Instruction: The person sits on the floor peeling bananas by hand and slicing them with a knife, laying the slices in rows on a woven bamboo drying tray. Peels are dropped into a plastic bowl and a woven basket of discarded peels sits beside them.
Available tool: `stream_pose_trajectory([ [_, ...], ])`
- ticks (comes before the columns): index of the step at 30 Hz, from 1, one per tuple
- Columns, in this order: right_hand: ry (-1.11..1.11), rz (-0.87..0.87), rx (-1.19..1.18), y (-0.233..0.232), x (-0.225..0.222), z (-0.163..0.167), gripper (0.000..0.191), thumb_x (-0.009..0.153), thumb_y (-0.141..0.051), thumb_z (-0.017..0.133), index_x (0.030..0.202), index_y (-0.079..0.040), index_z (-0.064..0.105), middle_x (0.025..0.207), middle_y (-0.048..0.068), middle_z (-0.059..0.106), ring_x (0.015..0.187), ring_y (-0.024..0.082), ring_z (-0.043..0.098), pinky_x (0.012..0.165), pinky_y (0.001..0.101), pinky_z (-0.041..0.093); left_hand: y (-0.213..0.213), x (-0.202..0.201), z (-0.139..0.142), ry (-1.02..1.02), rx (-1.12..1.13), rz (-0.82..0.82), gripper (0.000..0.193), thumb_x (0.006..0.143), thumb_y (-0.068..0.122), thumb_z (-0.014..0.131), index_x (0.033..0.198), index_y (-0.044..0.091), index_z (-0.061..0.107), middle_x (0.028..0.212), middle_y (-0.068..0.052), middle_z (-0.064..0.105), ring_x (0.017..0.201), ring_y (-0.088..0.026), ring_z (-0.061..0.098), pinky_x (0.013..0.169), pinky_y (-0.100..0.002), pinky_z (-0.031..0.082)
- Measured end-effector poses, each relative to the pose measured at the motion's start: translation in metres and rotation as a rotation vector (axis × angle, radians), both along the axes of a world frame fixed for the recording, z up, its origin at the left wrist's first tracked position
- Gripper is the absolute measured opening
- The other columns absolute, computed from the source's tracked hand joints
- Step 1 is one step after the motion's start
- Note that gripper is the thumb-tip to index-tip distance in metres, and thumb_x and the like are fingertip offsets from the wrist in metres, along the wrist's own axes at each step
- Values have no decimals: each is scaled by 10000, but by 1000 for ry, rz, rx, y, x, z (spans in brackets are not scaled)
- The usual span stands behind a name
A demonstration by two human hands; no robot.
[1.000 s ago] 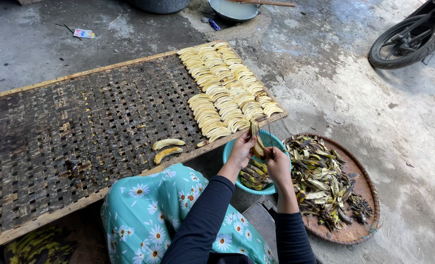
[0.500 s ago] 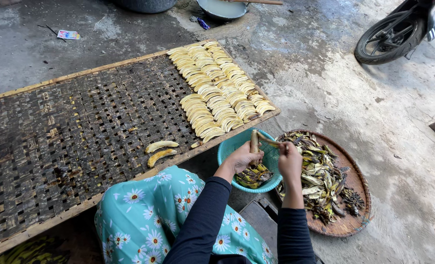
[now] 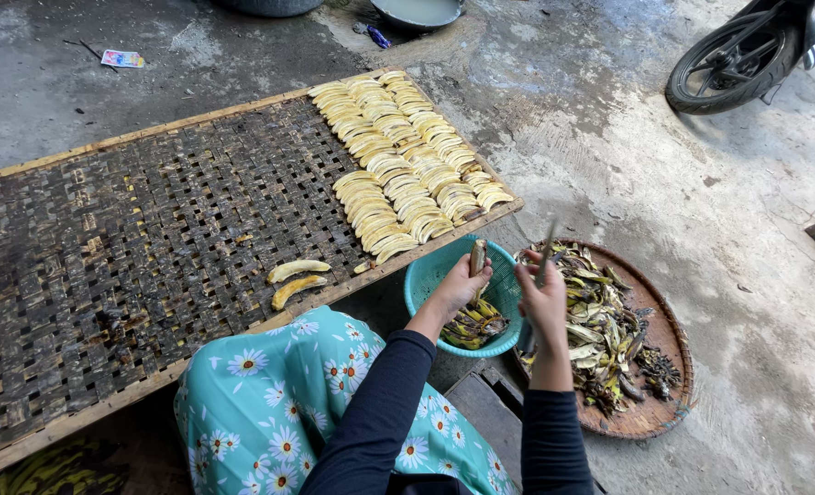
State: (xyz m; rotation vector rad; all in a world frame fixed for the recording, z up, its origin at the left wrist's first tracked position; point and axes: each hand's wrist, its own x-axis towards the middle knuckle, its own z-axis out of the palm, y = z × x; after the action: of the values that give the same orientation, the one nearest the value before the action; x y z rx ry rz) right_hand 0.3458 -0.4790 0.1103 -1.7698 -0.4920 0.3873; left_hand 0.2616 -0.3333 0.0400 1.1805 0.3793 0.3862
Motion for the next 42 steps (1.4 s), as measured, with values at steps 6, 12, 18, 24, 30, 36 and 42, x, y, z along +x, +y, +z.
stream_pose_trajectory([
  [6, -310, 146, 179, 55, -23, -3, 223, 986, -181, 726, 1134, -15, 717, 980, 33, 720, 765, 39, 620, 671, 214, 521, 3, -2, 2, -131, 85, 36, 342, 953, 104, 648, 1266, 98, 509, 1163, -16, 623, 1109, -116, 597, 972, -287, 504],
  [12, -222, 93, 179, 48, -16, -5, 202, 1046, -191, 682, 1126, -12, 731, 860, 18, 693, 715, 64, 567, 633, 221, 449, 6, -6, 1, -135, 131, -49, 465, 962, 153, 706, 1336, 99, 436, 1239, -104, 539, 1143, -168, 532, 993, -328, 477],
  [18, -229, 113, 220, 47, -16, -5, 208, 1027, -199, 667, 1115, -13, 694, 917, 10, 703, 773, 69, 593, 653, 229, 498, -2, -6, 2, 26, 650, 165, 490, 901, 158, 754, 1274, 69, 449, 1283, -185, 525, 1225, -367, 540, 1038, -449, 451],
  [24, -555, -8, 14, 60, -15, -15, 226, 1081, -199, 576, 1067, 15, 646, 945, 153, 704, 838, 243, 672, 758, 376, 533, -6, -10, 5, 73, 822, 200, 487, 896, 86, 667, 1312, 69, 414, 1289, -219, 505, 1276, -444, 482, 1094, -510, 390],
  [30, -381, -20, -47, 64, -5, -19, 242, 1075, -225, 560, 1075, 5, 636, 896, 122, 704, 781, 214, 660, 686, 350, 521, 1, -5, -1, -58, 743, 188, 522, 864, 66, 683, 1303, 45, 402, 1286, -211, 491, 1247, -390, 481, 1063, -478, 389],
  [36, 221, 124, 205, 57, 8, -23, 214, 1058, -247, 558, 1076, -37, 595, 708, 19, 550, 516, 130, 470, 439, 285, 400, -2, -4, 4, -308, -56, -79, 342, 1103, 364, 531, 1224, 62, 427, 1073, -33, 610, 873, -101, 604, 809, -273, 534],
  [42, 363, 172, 338, 49, 15, -34, 199, 1056, -228, 567, 1073, -34, 607, 664, 2, 484, 527, 99, 452, 444, 267, 410, -15, -10, 21, -333, -247, 0, 407, 1093, 477, 486, 1169, 79, 516, 920, -42, 593, 712, -110, 615, 699, -257, 520],
])
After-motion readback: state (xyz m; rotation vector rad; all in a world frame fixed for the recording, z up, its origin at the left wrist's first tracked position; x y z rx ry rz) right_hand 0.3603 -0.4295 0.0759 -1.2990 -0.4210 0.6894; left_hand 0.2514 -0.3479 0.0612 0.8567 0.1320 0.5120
